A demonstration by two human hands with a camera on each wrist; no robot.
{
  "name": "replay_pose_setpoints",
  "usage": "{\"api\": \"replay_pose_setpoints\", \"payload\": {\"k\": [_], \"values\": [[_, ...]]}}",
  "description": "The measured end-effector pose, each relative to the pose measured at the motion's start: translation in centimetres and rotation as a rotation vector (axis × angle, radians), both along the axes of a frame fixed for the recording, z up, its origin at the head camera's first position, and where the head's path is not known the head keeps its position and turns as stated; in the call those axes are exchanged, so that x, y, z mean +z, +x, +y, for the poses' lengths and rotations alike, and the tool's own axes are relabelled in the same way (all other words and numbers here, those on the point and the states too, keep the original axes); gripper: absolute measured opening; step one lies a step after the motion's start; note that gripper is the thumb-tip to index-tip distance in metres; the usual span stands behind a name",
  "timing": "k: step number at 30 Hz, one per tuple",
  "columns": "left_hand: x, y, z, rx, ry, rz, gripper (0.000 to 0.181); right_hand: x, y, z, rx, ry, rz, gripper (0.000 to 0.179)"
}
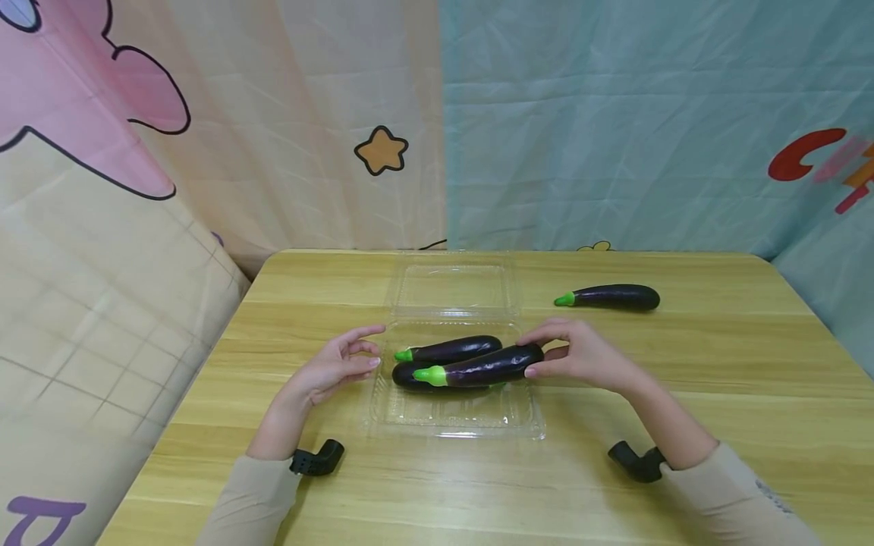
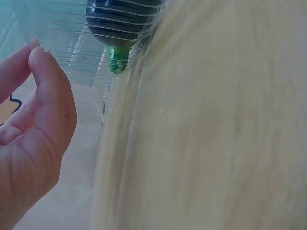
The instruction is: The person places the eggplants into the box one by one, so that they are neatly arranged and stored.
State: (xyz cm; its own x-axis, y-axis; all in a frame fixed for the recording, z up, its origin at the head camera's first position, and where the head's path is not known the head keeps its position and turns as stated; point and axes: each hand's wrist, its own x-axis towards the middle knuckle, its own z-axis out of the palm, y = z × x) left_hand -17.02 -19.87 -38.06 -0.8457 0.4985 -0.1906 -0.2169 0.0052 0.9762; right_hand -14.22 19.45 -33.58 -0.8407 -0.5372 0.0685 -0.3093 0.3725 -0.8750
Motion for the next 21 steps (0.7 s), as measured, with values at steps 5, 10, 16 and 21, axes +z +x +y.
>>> {"api": "replay_pose_setpoints", "payload": {"k": [5,10,16,21], "values": [[0.2,0.0,0.0,0.001,-0.001,0.002,0.064,-0.2,0.1,-1.0,0.028,0.006,0.003,0.041],[0.2,0.0,0.1,-0.001,-0.003,0.001,0.065,-0.6,0.2,-2.0,0.048,0.016,-0.009,0.041],[0.2,0.0,0.1,-0.005,0.002,0.000,0.064,-0.6,0.7,-3.2,0.030,0.097,0.036,0.039],[0.3,0.0,0.1,-0.020,0.001,0.009,0.064,-0.6,1.2,-4.1,0.029,0.177,0.108,0.036]]}}
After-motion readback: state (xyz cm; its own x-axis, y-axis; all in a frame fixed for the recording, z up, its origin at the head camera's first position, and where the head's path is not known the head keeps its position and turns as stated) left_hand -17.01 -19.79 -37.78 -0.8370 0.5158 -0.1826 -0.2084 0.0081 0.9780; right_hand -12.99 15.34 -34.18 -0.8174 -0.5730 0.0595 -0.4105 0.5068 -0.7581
